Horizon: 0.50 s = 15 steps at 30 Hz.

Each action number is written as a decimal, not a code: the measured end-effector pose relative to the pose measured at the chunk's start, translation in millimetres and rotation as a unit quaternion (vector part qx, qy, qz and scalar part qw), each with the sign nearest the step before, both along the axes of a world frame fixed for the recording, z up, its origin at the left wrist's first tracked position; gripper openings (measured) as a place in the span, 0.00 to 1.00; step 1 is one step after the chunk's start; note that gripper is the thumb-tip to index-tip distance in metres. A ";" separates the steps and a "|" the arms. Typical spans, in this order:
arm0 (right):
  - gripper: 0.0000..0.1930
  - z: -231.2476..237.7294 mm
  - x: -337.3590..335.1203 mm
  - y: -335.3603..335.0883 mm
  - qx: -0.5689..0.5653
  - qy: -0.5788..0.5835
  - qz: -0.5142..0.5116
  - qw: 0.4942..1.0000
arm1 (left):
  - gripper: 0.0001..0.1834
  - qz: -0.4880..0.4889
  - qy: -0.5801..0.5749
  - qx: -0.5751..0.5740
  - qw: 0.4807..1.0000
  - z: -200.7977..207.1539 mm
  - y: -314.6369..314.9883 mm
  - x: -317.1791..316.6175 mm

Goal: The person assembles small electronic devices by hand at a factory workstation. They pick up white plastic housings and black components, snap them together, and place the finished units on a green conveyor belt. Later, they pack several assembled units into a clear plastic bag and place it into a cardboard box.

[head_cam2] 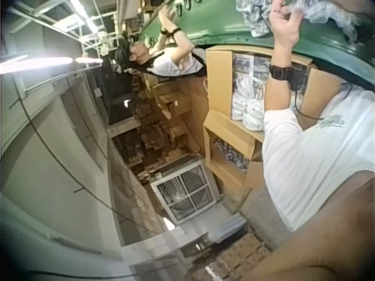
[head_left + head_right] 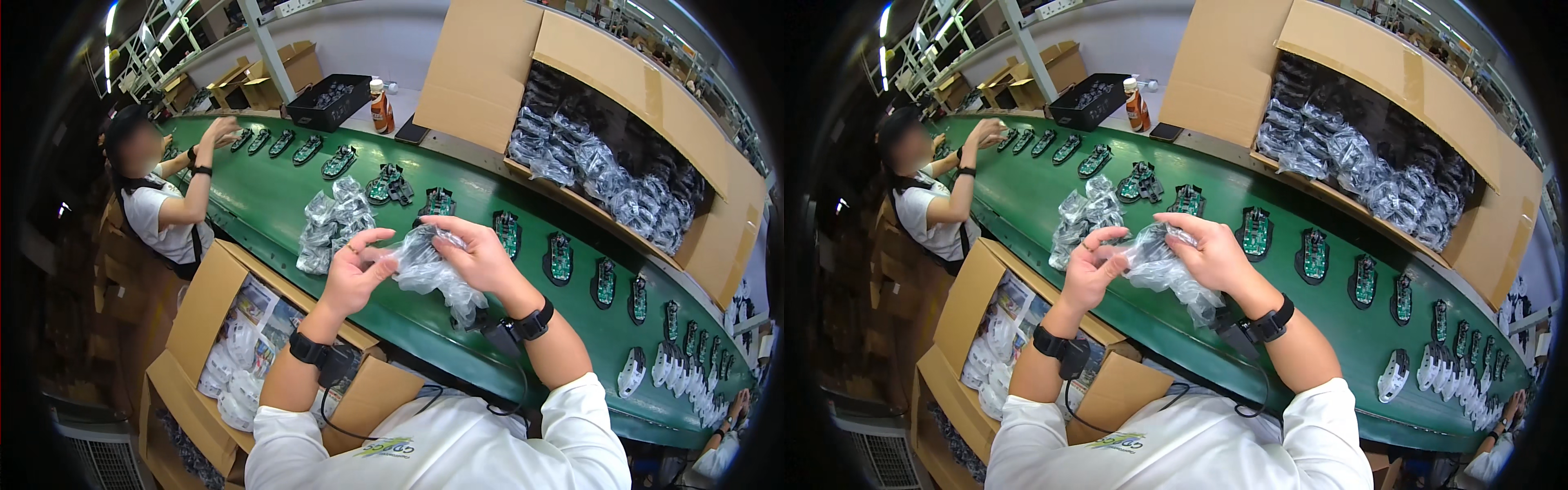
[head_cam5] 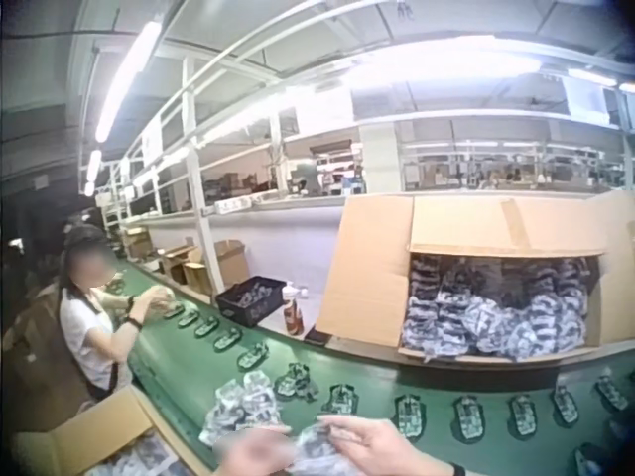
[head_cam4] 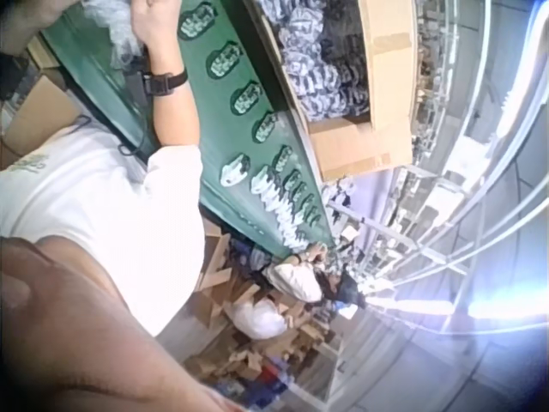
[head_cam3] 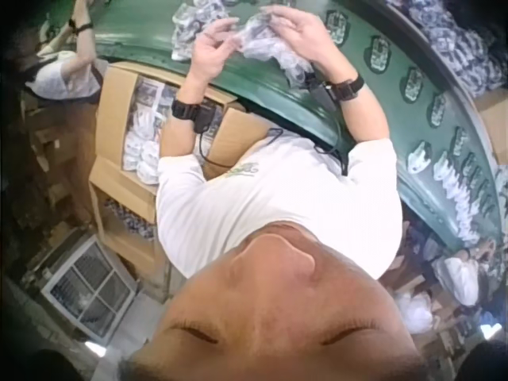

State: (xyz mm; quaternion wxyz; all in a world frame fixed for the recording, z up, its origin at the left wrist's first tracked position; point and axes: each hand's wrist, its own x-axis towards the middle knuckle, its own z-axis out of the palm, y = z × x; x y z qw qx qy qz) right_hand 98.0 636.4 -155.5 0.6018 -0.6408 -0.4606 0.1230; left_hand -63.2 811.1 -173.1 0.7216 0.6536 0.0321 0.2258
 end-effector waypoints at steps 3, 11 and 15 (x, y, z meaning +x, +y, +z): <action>0.10 -4.8 5.7 -2.2 0.022 -0.065 -0.004 0.998 | 0.19 0.047 0.039 0.041 0.997 -18.7 17.2 -4.5; 0.10 -6.2 11.6 -9.5 -0.095 -0.019 0.025 0.995 | 0.06 0.042 0.158 0.113 0.980 -2.8 25.8 -13.5; 0.10 0.8 9.5 -3.7 -0.135 -0.060 0.006 0.989 | 0.04 0.117 0.061 0.318 0.939 4.0 23.9 -8.9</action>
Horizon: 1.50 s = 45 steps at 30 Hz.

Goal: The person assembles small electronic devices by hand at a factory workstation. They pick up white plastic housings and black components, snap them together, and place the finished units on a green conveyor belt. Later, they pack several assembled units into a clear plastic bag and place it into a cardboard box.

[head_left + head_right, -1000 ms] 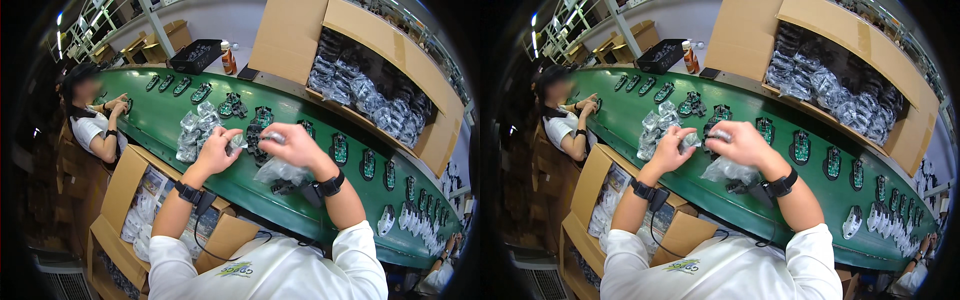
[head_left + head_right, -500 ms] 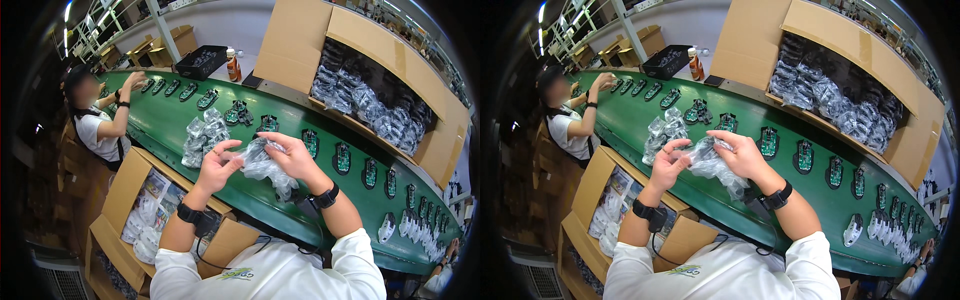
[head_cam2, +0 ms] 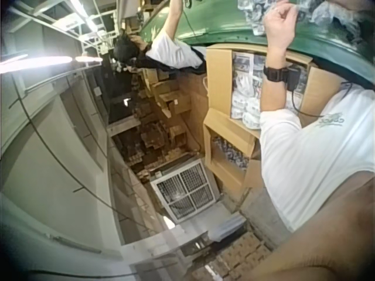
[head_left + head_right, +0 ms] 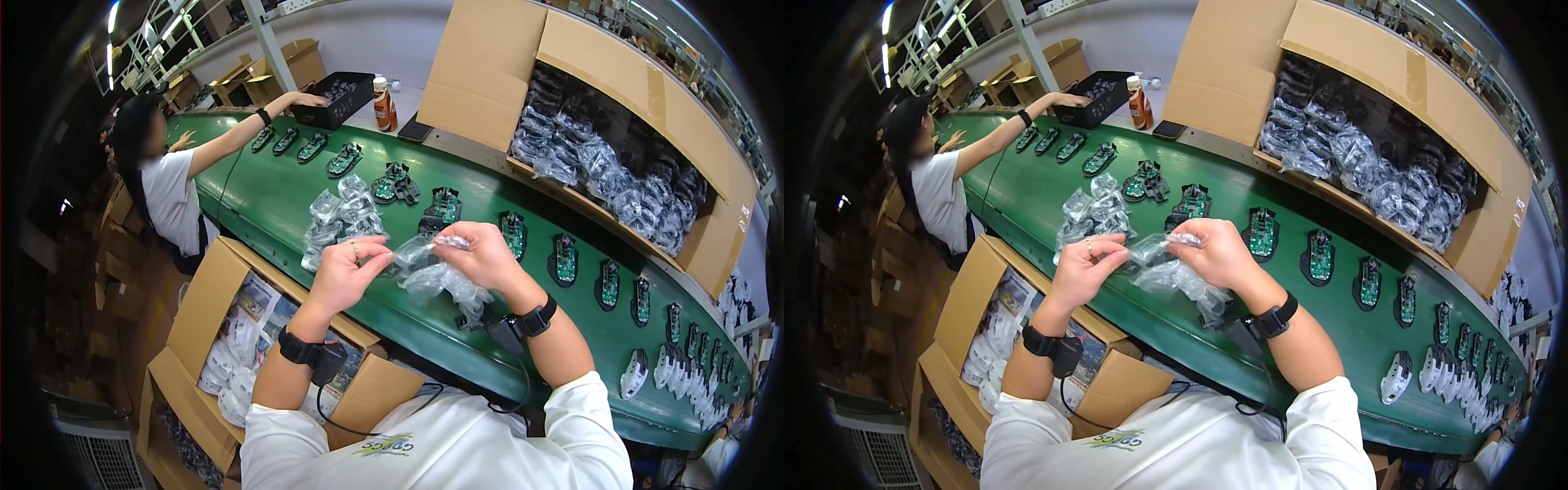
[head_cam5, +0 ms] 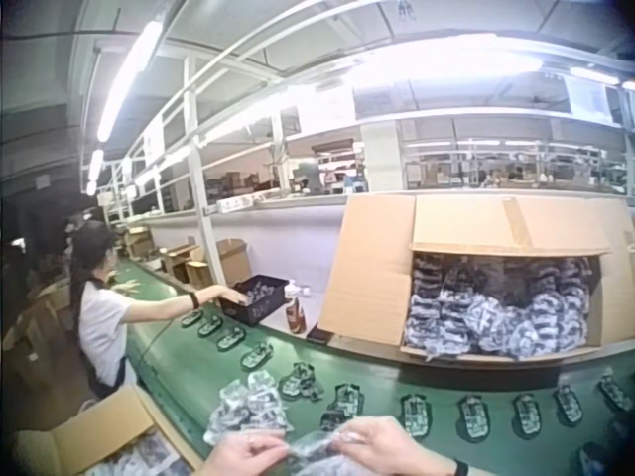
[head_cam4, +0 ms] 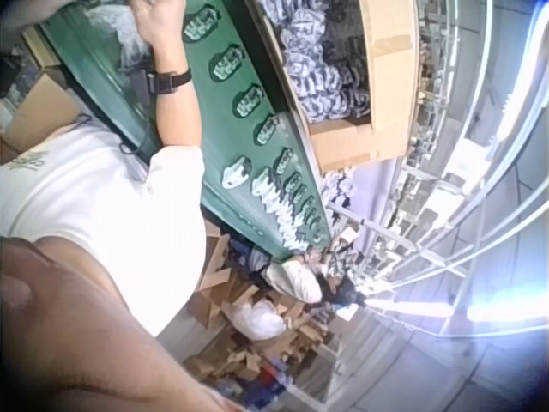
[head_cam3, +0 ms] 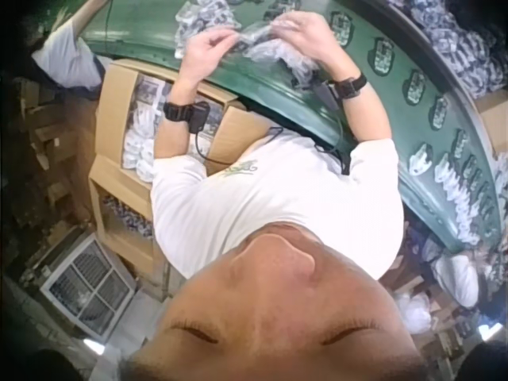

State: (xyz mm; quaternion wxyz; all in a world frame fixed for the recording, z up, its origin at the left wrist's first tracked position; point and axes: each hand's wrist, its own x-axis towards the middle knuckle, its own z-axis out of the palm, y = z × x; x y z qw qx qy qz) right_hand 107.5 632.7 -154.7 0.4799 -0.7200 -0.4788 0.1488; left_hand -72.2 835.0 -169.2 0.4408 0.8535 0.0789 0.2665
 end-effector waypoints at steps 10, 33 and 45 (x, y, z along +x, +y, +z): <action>0.09 26.2 9.5 14.4 0.083 -0.097 -0.005 0.992 | 0.06 0.079 0.021 0.370 0.925 37.1 -1.9 11.9; 0.06 7.0 13.6 4.9 0.205 0.142 0.081 0.965 | 0.14 -0.041 -0.016 0.181 0.983 14.9 -13.6 19.6; 0.05 27.9 16.7 5.9 0.177 -0.021 -0.055 0.982 | 0.05 0.055 0.010 0.184 0.981 81.3 -5.3 22.2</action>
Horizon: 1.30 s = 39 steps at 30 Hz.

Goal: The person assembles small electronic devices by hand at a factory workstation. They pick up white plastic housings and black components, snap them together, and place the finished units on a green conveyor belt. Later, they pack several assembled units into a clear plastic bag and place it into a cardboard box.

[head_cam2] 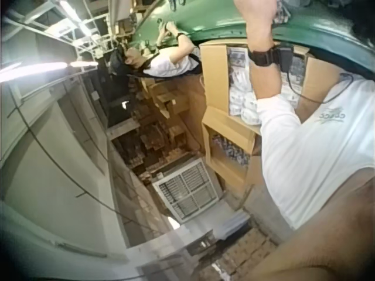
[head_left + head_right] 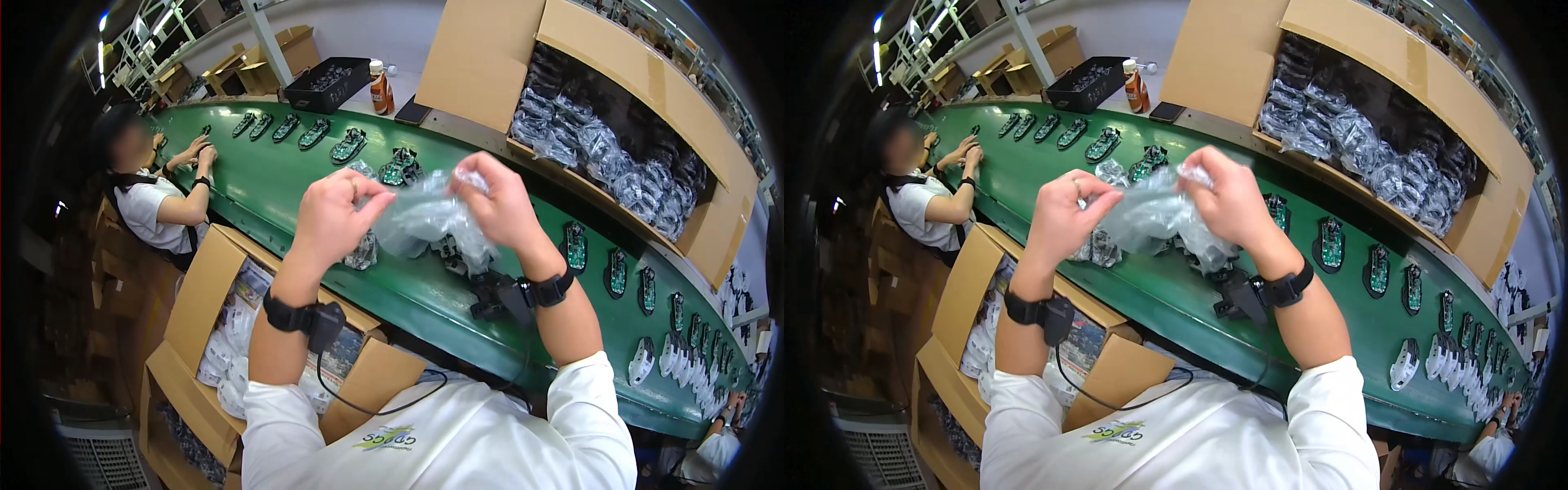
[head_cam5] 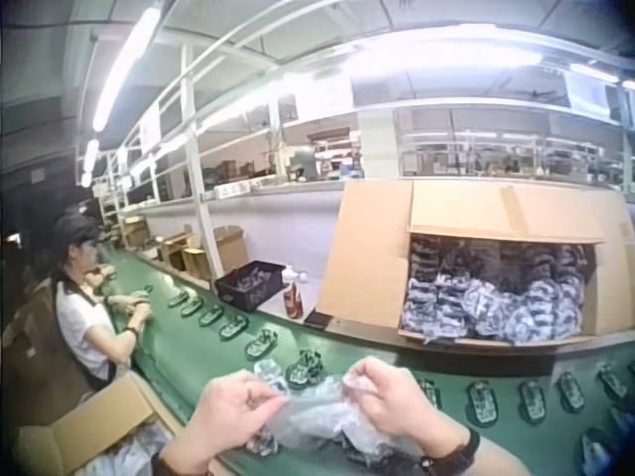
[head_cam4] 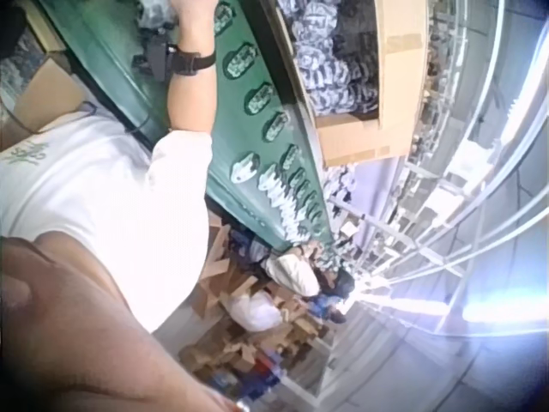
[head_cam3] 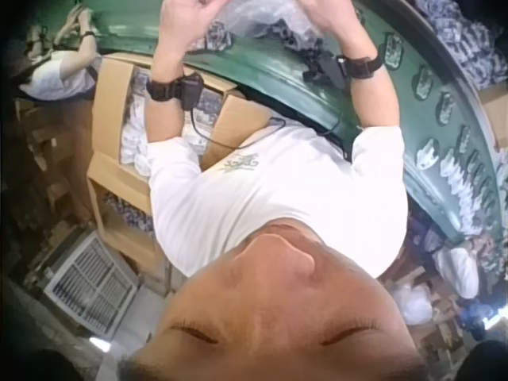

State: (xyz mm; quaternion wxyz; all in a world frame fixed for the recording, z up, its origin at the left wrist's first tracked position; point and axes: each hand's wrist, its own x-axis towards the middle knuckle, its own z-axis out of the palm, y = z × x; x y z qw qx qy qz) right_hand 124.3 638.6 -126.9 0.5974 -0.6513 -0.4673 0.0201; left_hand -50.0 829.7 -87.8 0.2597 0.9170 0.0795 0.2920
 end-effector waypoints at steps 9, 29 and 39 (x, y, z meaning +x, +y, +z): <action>0.20 20.6 -4.7 -15.2 0.080 -0.046 -0.091 0.992 | 0.38 0.132 0.244 0.104 0.955 -72.9 26.7 -4.6; 0.10 -21.2 -18.5 16.3 -0.076 0.069 0.081 0.991 | 0.31 -0.039 -0.116 0.028 0.992 -75.6 -4.1 -9.7; 0.16 -17.6 -37.1 18.8 -0.080 -0.048 0.056 0.994 | 0.22 -0.035 -0.171 0.042 0.984 -73.2 -21.0 -6.9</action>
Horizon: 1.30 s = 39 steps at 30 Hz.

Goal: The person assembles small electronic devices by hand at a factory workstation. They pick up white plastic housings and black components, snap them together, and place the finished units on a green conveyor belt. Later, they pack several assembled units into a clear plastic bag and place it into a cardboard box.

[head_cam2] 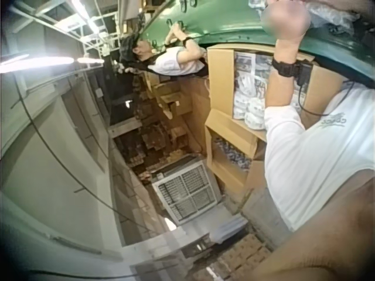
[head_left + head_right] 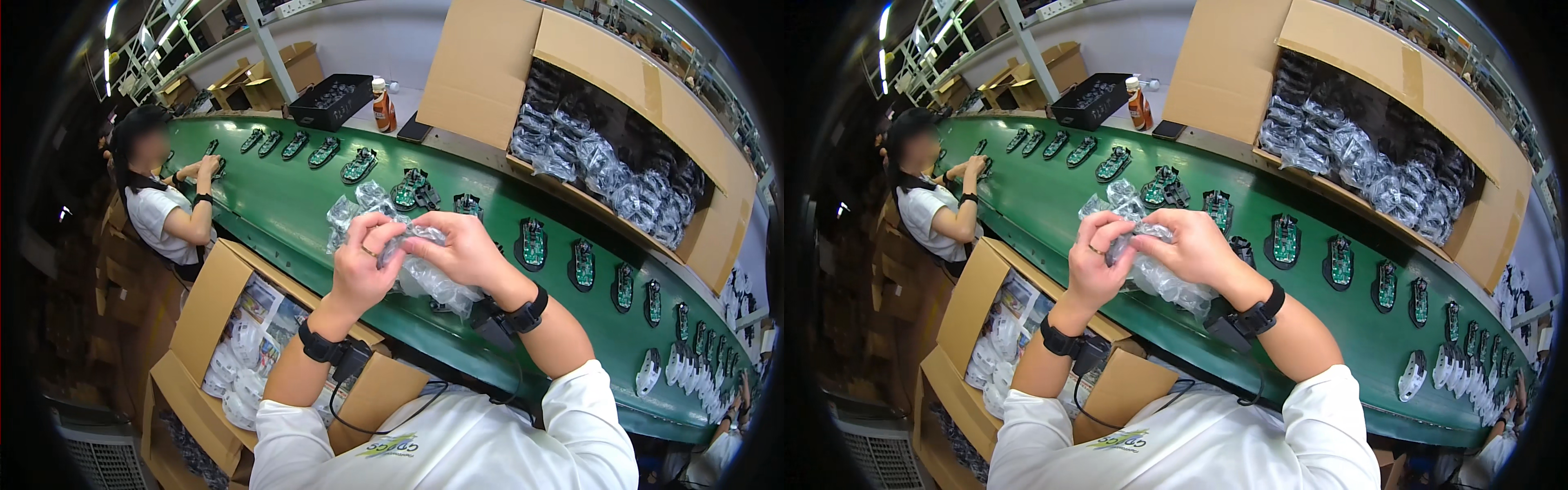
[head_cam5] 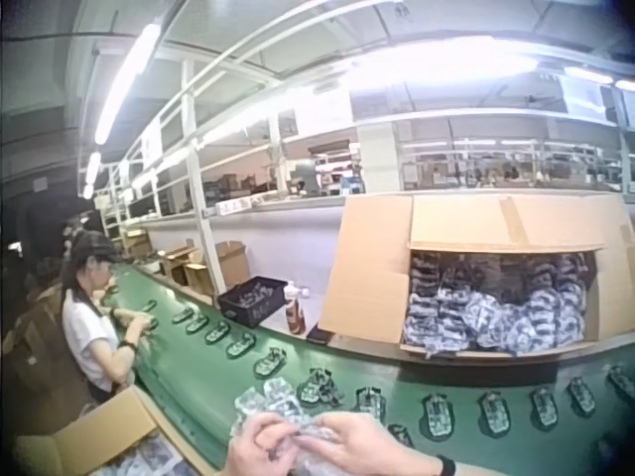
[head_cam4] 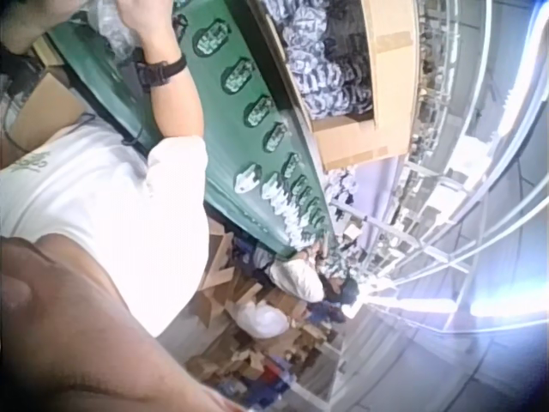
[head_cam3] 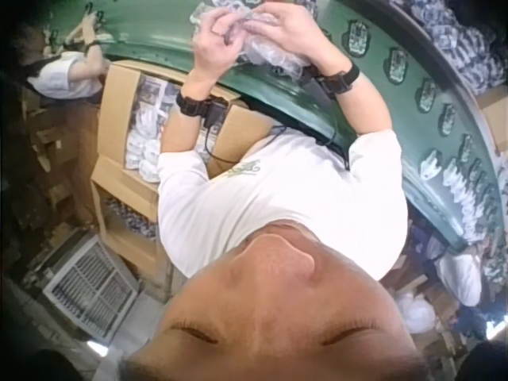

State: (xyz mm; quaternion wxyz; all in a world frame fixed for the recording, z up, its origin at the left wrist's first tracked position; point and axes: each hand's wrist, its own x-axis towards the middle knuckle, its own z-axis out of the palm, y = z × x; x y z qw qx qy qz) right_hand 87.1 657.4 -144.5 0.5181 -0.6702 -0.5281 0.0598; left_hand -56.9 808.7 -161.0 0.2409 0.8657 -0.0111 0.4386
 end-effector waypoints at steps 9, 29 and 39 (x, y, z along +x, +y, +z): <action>0.14 6.2 23.5 -13.7 -0.035 0.106 -0.007 0.994 | 0.20 -0.179 0.103 -0.446 0.871 -14.6 24.1 -13.7; 0.09 45.9 57.0 -52.3 -0.012 -0.144 -0.019 0.989 | 0.02 -0.146 0.206 -0.268 0.930 51.1 19.3 10.3; 0.09 37.5 52.2 -64.9 -0.043 -0.122 -0.040 0.991 | 0.02 -0.071 0.269 -0.144 0.950 57.8 1.0 17.7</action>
